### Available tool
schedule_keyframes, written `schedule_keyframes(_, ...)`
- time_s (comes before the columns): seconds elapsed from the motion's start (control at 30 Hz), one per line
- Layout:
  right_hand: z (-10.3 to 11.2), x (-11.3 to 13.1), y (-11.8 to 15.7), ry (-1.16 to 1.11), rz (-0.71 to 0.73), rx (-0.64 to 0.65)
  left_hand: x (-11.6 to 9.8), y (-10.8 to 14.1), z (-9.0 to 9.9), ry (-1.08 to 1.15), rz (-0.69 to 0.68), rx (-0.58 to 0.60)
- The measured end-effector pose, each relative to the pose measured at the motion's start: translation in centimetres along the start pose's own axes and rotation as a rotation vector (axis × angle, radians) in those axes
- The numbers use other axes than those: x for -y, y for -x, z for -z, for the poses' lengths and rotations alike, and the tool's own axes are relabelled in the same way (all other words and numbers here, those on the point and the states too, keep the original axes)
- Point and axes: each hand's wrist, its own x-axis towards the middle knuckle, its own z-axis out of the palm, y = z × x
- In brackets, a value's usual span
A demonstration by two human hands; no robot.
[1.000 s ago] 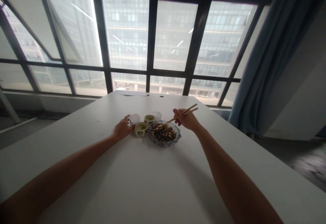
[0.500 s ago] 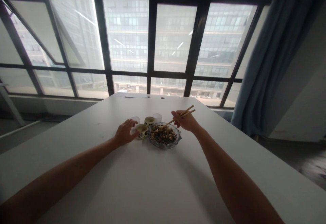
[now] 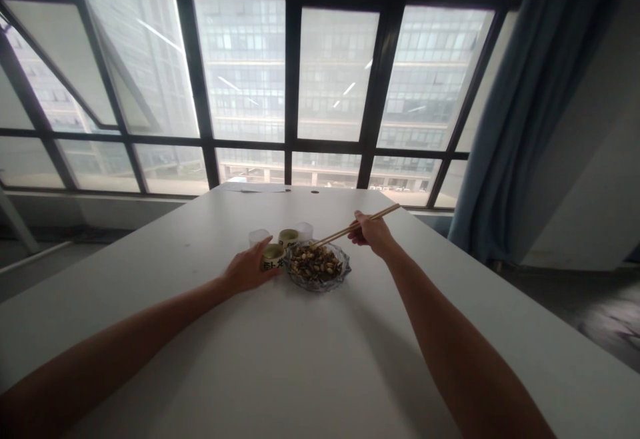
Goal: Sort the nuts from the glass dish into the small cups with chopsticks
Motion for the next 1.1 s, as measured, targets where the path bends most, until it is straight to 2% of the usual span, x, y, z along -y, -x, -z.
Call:
schedule_keyframes(0.07, 0.1, 0.1, 0.2, 0.040, 0.062, 0.015, 0.1, 0.0, -0.1, 0.016, 0.033, 0.007)
schedule_keyframes(0.23, 0.3, 0.5, 1.2, 0.240, 0.434, 0.166, 0.1, -0.1, 0.0, 0.061, 0.118, 0.031)
schedule_keyframes(0.3, 0.3, 0.8, 1.6, 0.270, 0.504, 0.200, 0.0, -0.2, 0.2, 0.085, 0.140, 0.033)
schedule_keyframes(0.47, 0.0, 1.4, 2.2, 0.233, 0.524, 0.201, -0.3, -0.1, 0.7, 0.156, 0.150, 0.007)
schedule_keyframes(0.77, -1.0, 2.6, 2.9, 0.075, 0.518, 0.163, 0.3, -0.2, -0.1, 0.139, 0.027, -0.075)
schedule_keyframes(0.97, -3.9, 2.8, 4.6, 0.046, 0.535, 0.174, 0.3, -0.2, 0.1, 0.123, 0.022, -0.071)
schedule_keyframes(1.03, -5.0, 2.2, 5.1, 0.039, 0.532, 0.224, 0.3, -0.2, 0.1, 0.126, 0.024, -0.069)
schedule_keyframes(1.1, -6.0, 1.5, 5.4, 0.059, 0.505, 0.327, 0.4, -0.2, -0.1, 0.127, 0.028, -0.072)
